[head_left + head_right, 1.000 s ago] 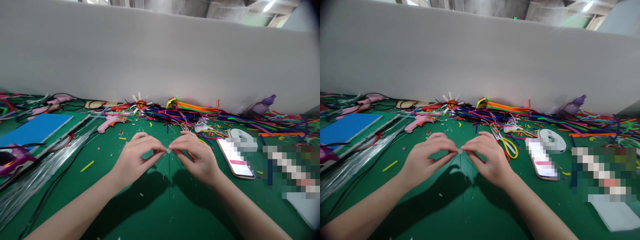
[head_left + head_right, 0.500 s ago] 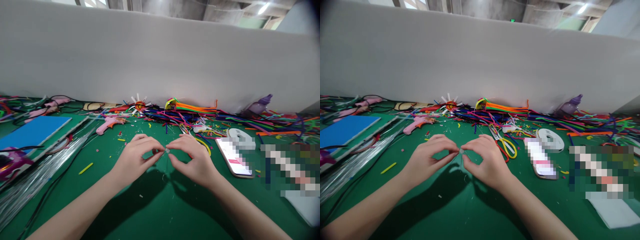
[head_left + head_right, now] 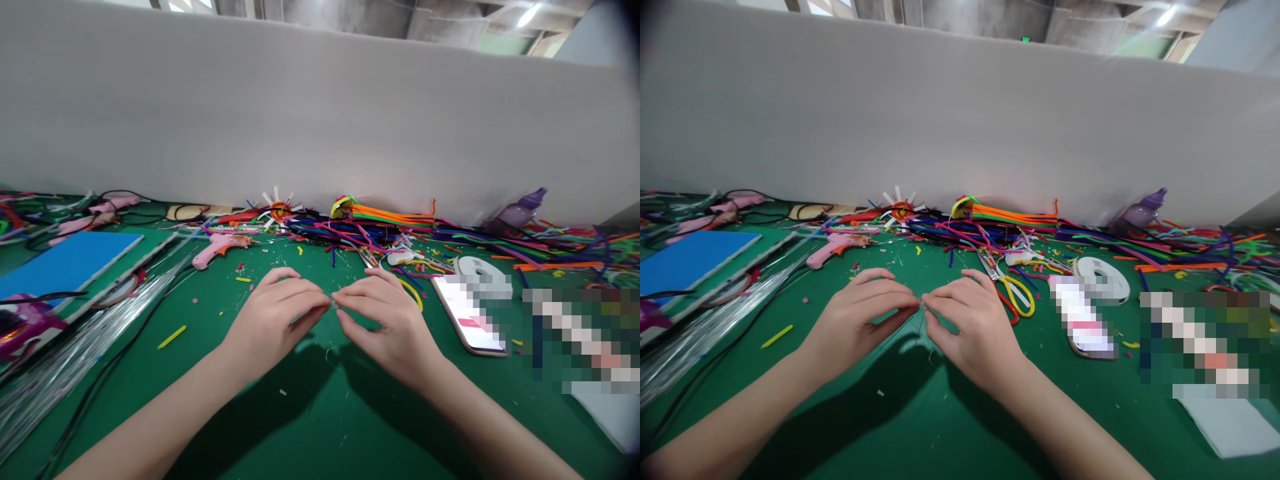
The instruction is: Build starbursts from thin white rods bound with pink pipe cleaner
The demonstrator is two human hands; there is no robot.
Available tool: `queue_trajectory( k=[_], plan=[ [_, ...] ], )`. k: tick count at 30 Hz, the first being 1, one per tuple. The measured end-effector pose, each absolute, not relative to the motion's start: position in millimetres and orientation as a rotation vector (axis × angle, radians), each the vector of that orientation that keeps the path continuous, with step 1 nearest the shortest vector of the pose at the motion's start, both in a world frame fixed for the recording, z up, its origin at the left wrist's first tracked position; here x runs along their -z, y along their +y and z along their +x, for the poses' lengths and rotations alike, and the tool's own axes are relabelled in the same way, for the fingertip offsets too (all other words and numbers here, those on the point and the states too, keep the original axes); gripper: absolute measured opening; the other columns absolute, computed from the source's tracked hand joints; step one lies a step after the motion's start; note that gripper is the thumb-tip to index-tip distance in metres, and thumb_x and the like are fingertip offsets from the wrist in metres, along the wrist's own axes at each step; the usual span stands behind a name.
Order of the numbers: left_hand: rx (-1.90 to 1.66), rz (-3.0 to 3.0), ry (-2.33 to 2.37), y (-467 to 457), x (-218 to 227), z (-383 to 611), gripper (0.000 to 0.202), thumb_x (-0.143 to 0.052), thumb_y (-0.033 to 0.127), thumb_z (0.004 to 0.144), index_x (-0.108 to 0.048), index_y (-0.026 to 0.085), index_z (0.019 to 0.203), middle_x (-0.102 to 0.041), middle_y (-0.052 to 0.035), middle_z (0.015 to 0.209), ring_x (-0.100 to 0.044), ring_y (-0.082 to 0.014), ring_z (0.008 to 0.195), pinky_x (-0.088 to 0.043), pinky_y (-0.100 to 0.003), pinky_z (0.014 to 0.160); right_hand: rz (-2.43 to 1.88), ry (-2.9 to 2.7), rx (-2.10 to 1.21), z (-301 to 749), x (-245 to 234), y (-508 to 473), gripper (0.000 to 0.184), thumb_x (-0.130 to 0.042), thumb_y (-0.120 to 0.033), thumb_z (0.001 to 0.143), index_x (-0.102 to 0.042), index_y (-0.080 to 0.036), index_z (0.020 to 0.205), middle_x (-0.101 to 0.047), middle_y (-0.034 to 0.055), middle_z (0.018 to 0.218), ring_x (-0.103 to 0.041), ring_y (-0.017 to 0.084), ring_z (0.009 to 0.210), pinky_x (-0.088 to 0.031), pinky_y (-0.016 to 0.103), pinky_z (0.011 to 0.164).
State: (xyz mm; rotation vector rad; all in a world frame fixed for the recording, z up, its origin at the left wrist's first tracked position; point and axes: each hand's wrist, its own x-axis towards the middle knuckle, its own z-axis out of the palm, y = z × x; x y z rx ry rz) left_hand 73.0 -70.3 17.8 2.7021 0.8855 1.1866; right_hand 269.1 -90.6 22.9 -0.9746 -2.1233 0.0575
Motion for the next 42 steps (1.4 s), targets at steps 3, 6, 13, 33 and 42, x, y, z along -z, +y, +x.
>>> queue_trajectory(
  k=[3,6,13,33,42],
  plan=[
    [-1.188,2.696,0.878,-70.0,-17.4,73.2,0.008,-0.058,0.015,0.086,-0.061,0.02,0.091,-0.071,0.0024,0.087,-0.063,-0.0102,0.075,-0.04,-0.032,0.089,-0.974,-2.125,-0.072,269.4,-22.3,-91.1,0.015,-0.057,-0.018,0.085,-0.067,-0.022,0.095,-0.072,0.0,0.09,-0.064,0.013,0.082,-0.038,0.042,0.099],
    [-1.171,2.701,0.886,-69.6,-17.1,72.5,0.009,-0.059,0.015,0.085,-0.061,0.021,0.091,-0.071,0.0028,0.088,-0.063,-0.0103,0.076,-0.04,-0.033,0.09,-0.979,-2.136,-0.081,269.9,-21.5,-91.2,0.015,-0.057,-0.018,0.086,-0.067,-0.022,0.096,-0.072,-0.0002,0.09,-0.064,0.013,0.083,-0.037,0.043,0.1],
    [-1.014,2.73,0.852,-66.9,-23.6,68.0,0.006,-0.056,0.017,0.088,-0.061,0.02,0.091,-0.07,0.0006,0.088,-0.061,-0.0125,0.079,-0.038,-0.034,0.089,-0.99,-2.183,-0.082,270.3,-21.5,-89.7,0.015,-0.056,-0.018,0.086,-0.066,-0.021,0.097,-0.071,-0.0001,0.091,-0.063,0.013,0.084,-0.033,0.044,0.102],
    [-0.959,2.54,0.935,-61.1,-31.5,60.8,0.01,-0.056,0.024,0.088,-0.063,0.019,0.094,-0.067,-0.0012,0.092,-0.059,-0.0133,0.089,-0.044,-0.026,0.082,-0.803,-2.213,-0.015,276.5,-23.7,-84.3,0.019,-0.058,-0.014,0.085,-0.065,-0.021,0.102,-0.071,-0.0004,0.097,-0.063,0.012,0.091,-0.027,0.043,0.109],
    [-0.808,2.32,1.01,-67.1,-34.8,64.9,0.012,-0.057,0.031,0.087,-0.062,0.023,0.095,-0.067,0.0033,0.091,-0.06,-0.0118,0.086,-0.043,-0.023,0.08,-0.74,-2.17,0.054,276.7,-19.2,-80.6,0.018,-0.06,-0.012,0.084,-0.064,-0.021,0.1,-0.071,-0.0015,0.092,-0.063,0.01,0.085,-0.029,0.043,0.108]
  ],
)
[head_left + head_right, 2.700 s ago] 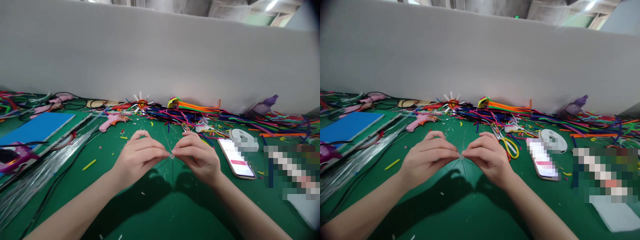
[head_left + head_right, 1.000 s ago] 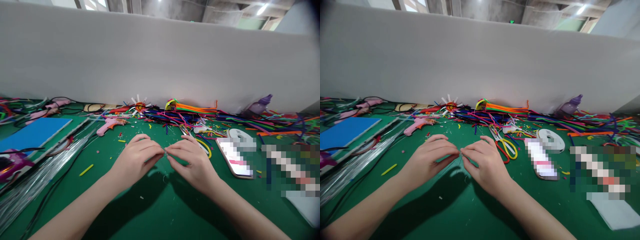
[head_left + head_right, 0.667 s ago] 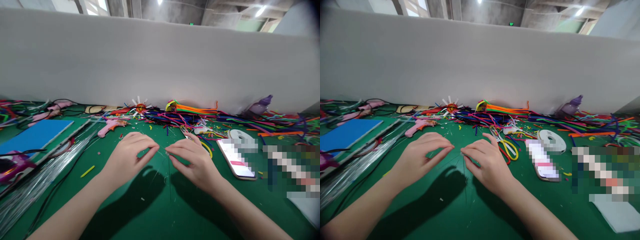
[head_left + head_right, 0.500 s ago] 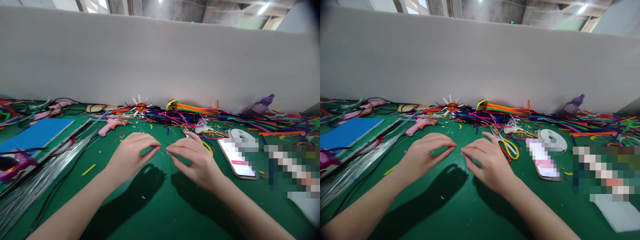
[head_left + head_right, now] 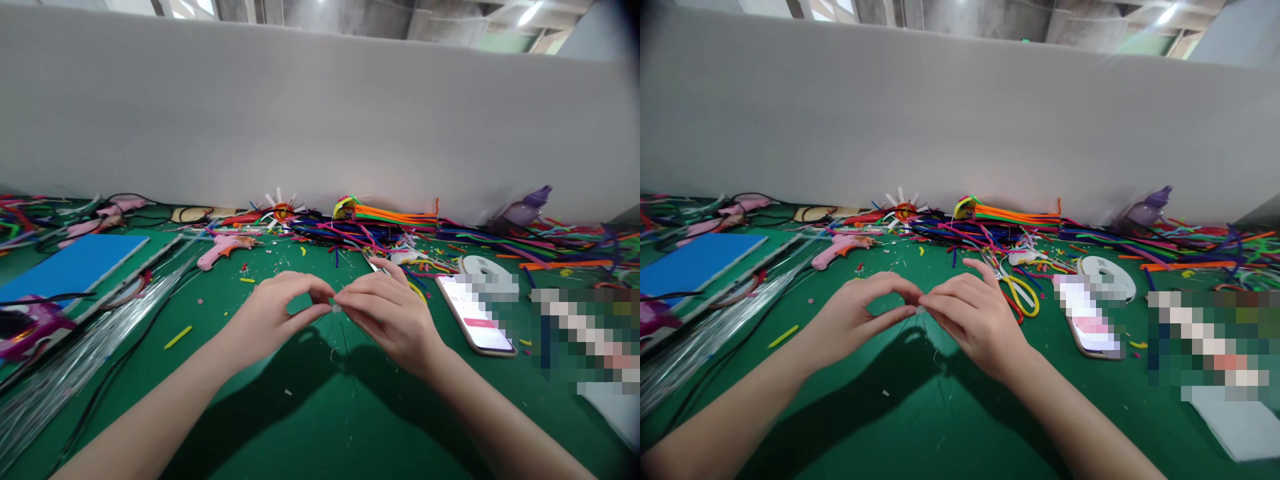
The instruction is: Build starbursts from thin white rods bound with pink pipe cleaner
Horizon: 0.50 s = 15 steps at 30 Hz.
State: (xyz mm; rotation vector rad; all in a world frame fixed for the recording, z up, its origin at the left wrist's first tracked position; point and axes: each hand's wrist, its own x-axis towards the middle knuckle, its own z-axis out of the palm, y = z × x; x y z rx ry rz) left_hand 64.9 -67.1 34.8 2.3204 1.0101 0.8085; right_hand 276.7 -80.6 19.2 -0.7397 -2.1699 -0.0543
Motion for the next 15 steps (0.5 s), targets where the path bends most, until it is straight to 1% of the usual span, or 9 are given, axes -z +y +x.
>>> queue_trajectory(
  k=[5,8,13,15],
  plan=[
    [-0.78,2.207,0.988,-68.1,-33.7,65.0,0.01,-0.057,0.031,0.087,-0.062,0.024,0.092,-0.067,0.0047,0.09,-0.06,-0.0107,0.084,-0.044,-0.022,0.077,-0.765,-2.142,0.058,277.7,-17.9,-79.2,0.01,-0.062,-0.014,0.084,-0.064,-0.021,0.091,-0.07,-0.0025,0.083,-0.063,0.01,0.079,-0.031,0.044,0.106],
    [-0.851,2.135,0.975,-68.6,-35.3,64.9,0.008,-0.059,0.029,0.086,-0.061,0.022,0.087,-0.065,0.0033,0.09,-0.059,-0.011,0.084,-0.044,-0.022,0.077,-0.752,-2.127,0.071,278.5,-18.8,-79.3,0.012,-0.062,-0.013,0.083,-0.064,-0.022,0.091,-0.07,-0.0027,0.083,-0.063,0.01,0.078,-0.031,0.044,0.106],
    [-1.018,2.015,1.067,-70.6,-36.2,66.1,0.009,-0.056,0.029,0.087,-0.061,0.021,0.084,-0.062,0.0035,0.077,-0.055,-0.0101,0.072,-0.043,-0.021,0.066,-0.763,-2.116,0.097,278.5,-19.0,-78.6,0.014,-0.064,-0.012,0.082,-0.064,-0.021,0.092,-0.07,-0.003,0.083,-0.063,0.01,0.077,-0.033,0.043,0.104],
    [-1.0,1.997,1.119,-71.3,-35.1,68.0,0.009,-0.057,0.029,0.086,-0.062,0.022,0.084,-0.063,0.0041,0.077,-0.056,-0.01,0.071,-0.043,-0.021,0.066,-0.789,-2.106,0.101,278.5,-17.6,-77.6,0.014,-0.065,-0.012,0.081,-0.064,-0.021,0.091,-0.071,-0.0025,0.083,-0.063,0.01,0.076,-0.035,0.042,0.102]
  ],
)
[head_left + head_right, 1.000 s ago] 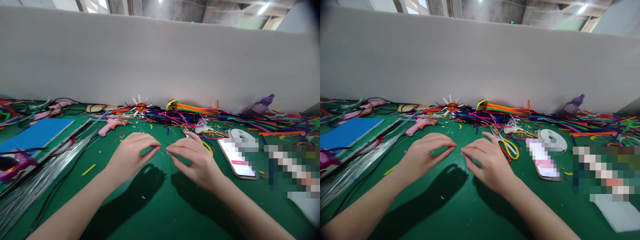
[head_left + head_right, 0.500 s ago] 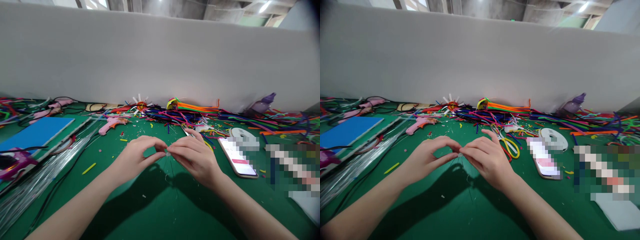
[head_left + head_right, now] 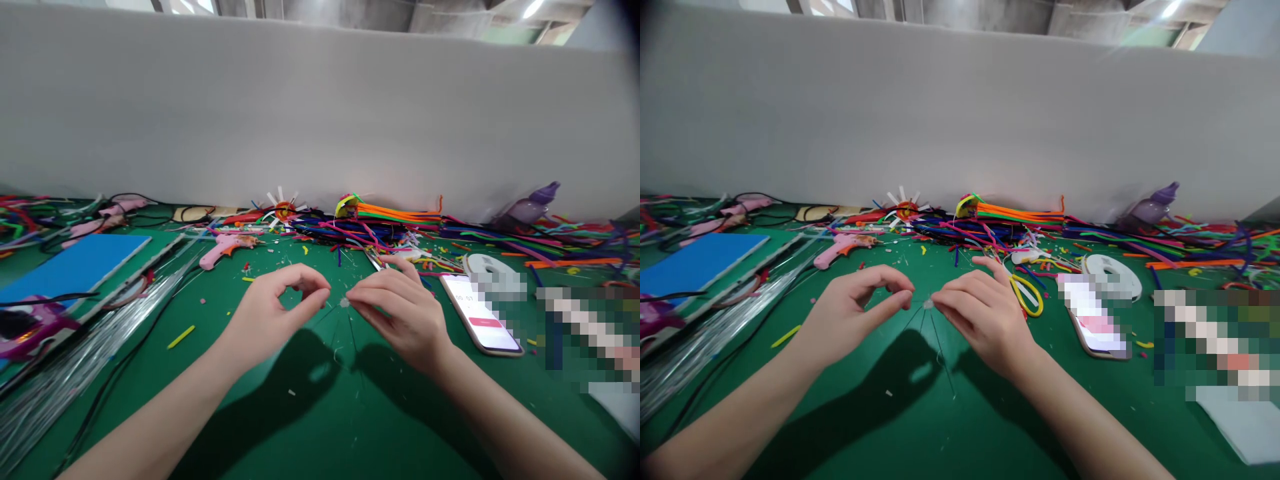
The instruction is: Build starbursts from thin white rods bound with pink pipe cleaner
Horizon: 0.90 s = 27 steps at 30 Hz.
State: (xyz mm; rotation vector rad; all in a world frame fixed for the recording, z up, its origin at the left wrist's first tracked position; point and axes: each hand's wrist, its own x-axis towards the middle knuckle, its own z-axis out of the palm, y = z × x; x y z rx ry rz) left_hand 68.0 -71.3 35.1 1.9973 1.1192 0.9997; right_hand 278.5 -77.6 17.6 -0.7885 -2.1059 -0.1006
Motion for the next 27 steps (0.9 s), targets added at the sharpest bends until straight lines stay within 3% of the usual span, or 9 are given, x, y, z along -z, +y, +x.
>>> queue_trajectory(
  k=[9,19,27],
  plan=[
    [-0.9,1.921,1.16,-69.8,-26.7,79.2,0.013,-0.057,0.032,0.086,-0.064,0.022,0.089,-0.069,0.0017,0.088,-0.062,-0.0133,0.082,-0.046,-0.024,0.075,-0.873,-1.981,-0.061,273.6,1.0,-74.2,0.011,-0.061,-0.015,0.084,-0.066,-0.019,0.093,-0.07,0.0037,0.086,-0.064,0.013,0.078,-0.05,0.027,0.069],
    [-0.916,1.547,1.017,-63.6,-16.9,81.2,0.013,-0.059,0.029,0.084,-0.061,0.017,0.089,-0.069,-0.0029,0.082,-0.065,-0.015,0.077,-0.05,-0.028,0.073,-0.887,-1.914,-0.155,269.3,10.8,-71.8,0.01,-0.062,-0.015,0.082,-0.067,-0.019,0.089,-0.07,0.0034,0.083,-0.064,0.012,0.076,-0.052,0.024,0.067],
    [-0.891,1.311,0.944,-63.6,-12.1,80.2,0.021,-0.067,0.03,0.079,-0.058,0.017,0.093,-0.069,-0.0009,0.075,-0.066,-0.0143,0.072,-0.05,-0.03,0.075,-0.847,-1.924,-0.01,269.8,12.6,-74.7,0.012,-0.061,-0.014,0.082,-0.067,-0.02,0.091,-0.07,0.004,0.083,-0.063,0.014,0.075,-0.05,0.029,0.067]
  ],
)
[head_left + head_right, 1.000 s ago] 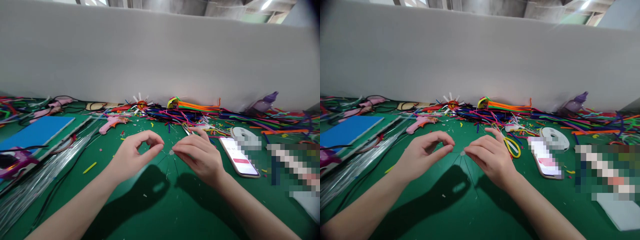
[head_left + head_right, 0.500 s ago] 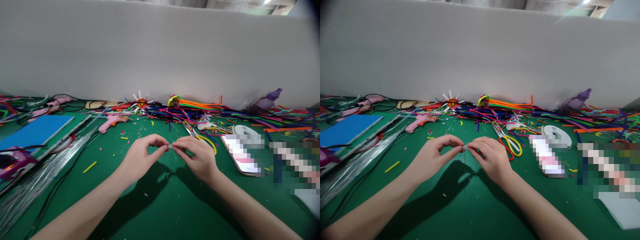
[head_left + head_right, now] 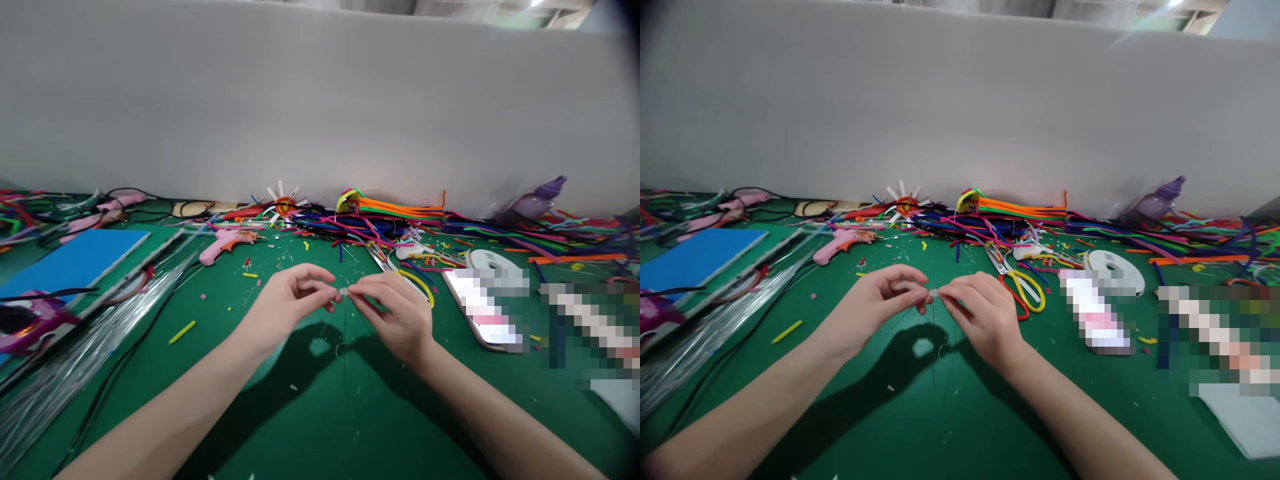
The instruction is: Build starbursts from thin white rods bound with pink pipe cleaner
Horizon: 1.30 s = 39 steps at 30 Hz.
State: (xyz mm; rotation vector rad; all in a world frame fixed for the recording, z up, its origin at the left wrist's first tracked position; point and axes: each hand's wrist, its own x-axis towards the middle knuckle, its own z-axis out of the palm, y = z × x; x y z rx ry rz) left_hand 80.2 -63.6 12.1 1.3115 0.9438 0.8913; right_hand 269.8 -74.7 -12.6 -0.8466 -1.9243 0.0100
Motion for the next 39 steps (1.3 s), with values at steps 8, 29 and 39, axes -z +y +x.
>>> queue_trajectory(
  k=[8,29,39],
  plan=[
    [-0.905,1.252,0.876,-63.9,-13.5,79.5,0.022,-0.069,0.028,0.077,-0.058,0.017,0.092,-0.069,0.0006,0.073,-0.066,-0.013,0.07,-0.05,-0.029,0.076,-0.915,-1.879,-0.001,269.1,7.0,-77.1,0.003,-0.064,-0.018,0.08,-0.064,-0.021,0.08,-0.068,-0.0004,0.071,-0.058,0.011,0.061,-0.047,0.025,0.057],
    [-0.909,1.275,0.859,-61.8,-14.8,75.8,0.018,-0.07,0.027,0.076,-0.061,0.016,0.088,-0.07,-0.0016,0.078,-0.065,-0.0136,0.071,-0.05,-0.029,0.074,-0.915,-1.873,-0.193,269.8,-1.5,-81.2,0.007,-0.063,-0.02,0.081,-0.067,-0.022,0.086,-0.072,0.0001,0.077,-0.066,0.012,0.067,-0.054,0.023,0.063],
    [-0.891,1.182,0.835,-63.5,-13.7,75.7,0.017,-0.073,0.026,0.075,-0.064,0.018,0.088,-0.072,-0.0003,0.076,-0.067,-0.0125,0.072,-0.05,-0.027,0.076,-0.728,-1.932,0.141,272.5,0.1,-82.8,0.017,-0.062,-0.009,0.08,-0.068,-0.019,0.092,-0.07,0.0035,0.077,-0.063,0.012,0.066,-0.053,0.025,0.06]
  ],
)
